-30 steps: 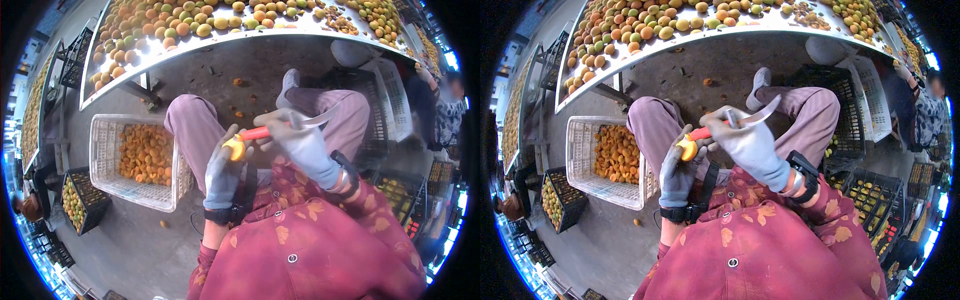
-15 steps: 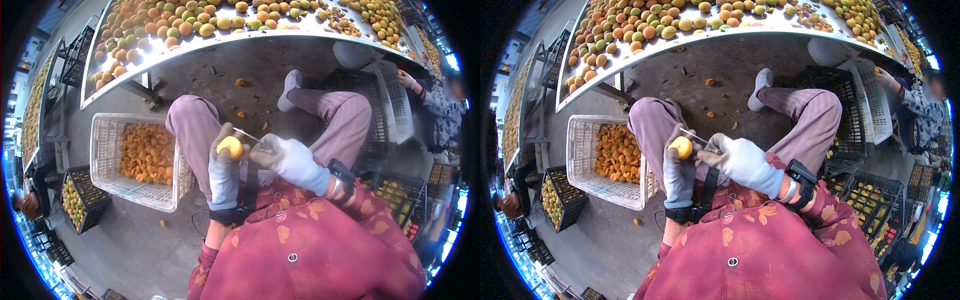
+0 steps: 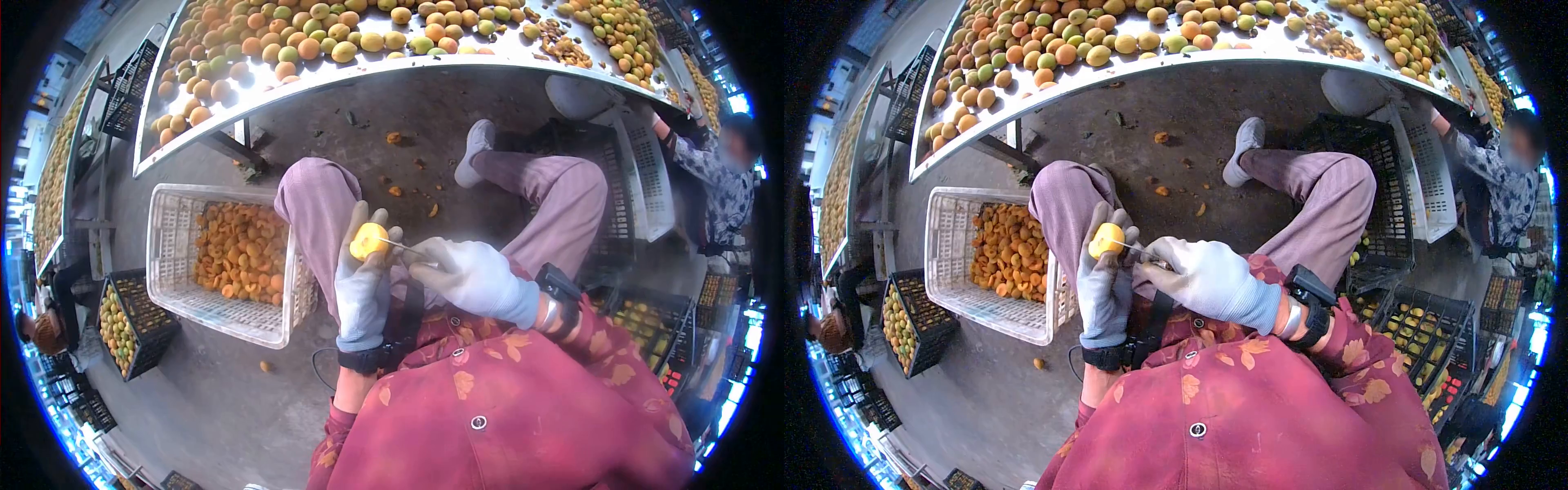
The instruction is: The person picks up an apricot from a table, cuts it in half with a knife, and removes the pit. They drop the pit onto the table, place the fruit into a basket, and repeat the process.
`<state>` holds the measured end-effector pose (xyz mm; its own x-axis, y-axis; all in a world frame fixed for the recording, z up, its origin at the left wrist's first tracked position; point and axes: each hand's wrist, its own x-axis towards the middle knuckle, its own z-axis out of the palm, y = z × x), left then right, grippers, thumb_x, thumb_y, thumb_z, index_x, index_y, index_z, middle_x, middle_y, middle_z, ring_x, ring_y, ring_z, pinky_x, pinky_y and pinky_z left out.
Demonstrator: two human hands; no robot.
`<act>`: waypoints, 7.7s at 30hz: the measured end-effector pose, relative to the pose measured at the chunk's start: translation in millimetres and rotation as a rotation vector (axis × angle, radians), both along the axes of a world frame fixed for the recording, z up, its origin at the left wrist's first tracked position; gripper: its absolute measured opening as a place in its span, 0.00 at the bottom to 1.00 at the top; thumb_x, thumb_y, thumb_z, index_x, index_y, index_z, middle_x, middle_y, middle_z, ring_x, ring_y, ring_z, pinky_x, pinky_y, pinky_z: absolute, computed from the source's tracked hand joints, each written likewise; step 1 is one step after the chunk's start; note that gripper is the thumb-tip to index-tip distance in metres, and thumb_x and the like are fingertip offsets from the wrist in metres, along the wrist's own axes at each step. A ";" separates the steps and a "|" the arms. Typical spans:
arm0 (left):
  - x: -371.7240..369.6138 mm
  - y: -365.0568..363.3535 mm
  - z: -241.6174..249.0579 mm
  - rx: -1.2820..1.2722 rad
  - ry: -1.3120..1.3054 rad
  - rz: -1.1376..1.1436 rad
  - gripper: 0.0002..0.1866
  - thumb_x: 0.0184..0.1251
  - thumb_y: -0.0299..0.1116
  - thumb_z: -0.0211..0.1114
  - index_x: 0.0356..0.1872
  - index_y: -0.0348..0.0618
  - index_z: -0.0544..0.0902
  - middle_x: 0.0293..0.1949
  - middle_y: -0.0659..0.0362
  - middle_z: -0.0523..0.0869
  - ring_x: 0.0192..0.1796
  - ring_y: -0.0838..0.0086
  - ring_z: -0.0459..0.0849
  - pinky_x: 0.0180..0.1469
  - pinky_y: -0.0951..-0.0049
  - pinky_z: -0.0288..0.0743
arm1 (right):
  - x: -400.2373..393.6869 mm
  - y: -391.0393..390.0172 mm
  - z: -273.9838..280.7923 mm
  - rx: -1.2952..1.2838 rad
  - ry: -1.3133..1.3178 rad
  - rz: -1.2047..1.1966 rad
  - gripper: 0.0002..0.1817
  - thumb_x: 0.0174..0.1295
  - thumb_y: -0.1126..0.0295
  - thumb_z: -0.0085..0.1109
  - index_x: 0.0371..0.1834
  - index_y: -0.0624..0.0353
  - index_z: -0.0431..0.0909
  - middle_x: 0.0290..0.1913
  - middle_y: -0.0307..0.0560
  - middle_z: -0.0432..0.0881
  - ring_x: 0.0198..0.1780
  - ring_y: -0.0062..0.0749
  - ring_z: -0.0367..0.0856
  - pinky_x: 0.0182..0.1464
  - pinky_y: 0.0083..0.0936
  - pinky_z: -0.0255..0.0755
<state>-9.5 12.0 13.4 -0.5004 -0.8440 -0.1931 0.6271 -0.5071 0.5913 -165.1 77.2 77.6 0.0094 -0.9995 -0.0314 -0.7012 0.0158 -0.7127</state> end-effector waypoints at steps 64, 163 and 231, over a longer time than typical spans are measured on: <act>-3.2 4.1 3.3 -0.159 -0.588 -0.059 0.20 0.70 0.31 0.61 0.60 0.36 0.73 0.51 0.59 0.80 0.41 0.81 0.79 0.42 0.81 0.75 | 10.8 -17.1 -19.1 0.104 0.122 0.022 0.38 0.61 0.68 0.60 0.75 0.42 0.56 0.40 0.50 0.85 0.36 0.46 0.86 0.34 0.34 0.79; 3.1 13.5 -19.2 -0.296 -0.750 -0.034 0.31 0.53 0.19 0.71 0.61 0.36 0.73 0.46 0.60 0.82 0.43 0.78 0.81 0.42 0.79 0.78 | -1.0 -27.4 -37.8 -0.021 0.111 0.094 0.44 0.59 0.66 0.58 0.79 0.42 0.46 0.39 0.52 0.84 0.34 0.46 0.86 0.32 0.34 0.79; 8.0 6.6 -3.0 0.026 -0.362 -0.175 0.14 0.61 0.21 0.61 0.47 0.34 0.72 0.40 0.56 0.82 0.37 0.83 0.79 0.35 0.86 0.70 | 43.6 -151.8 78.3 0.065 0.248 0.339 0.33 0.59 0.71 0.55 0.68 0.68 0.60 0.40 0.66 0.83 0.43 0.57 0.84 0.45 0.44 0.77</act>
<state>-1.5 18.6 10.4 -0.5319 -0.7447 -0.4031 0.2834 -0.6052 0.7439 -121.6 -74.6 155.9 0.3218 -0.9369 -0.1367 -0.8243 -0.2063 -0.5272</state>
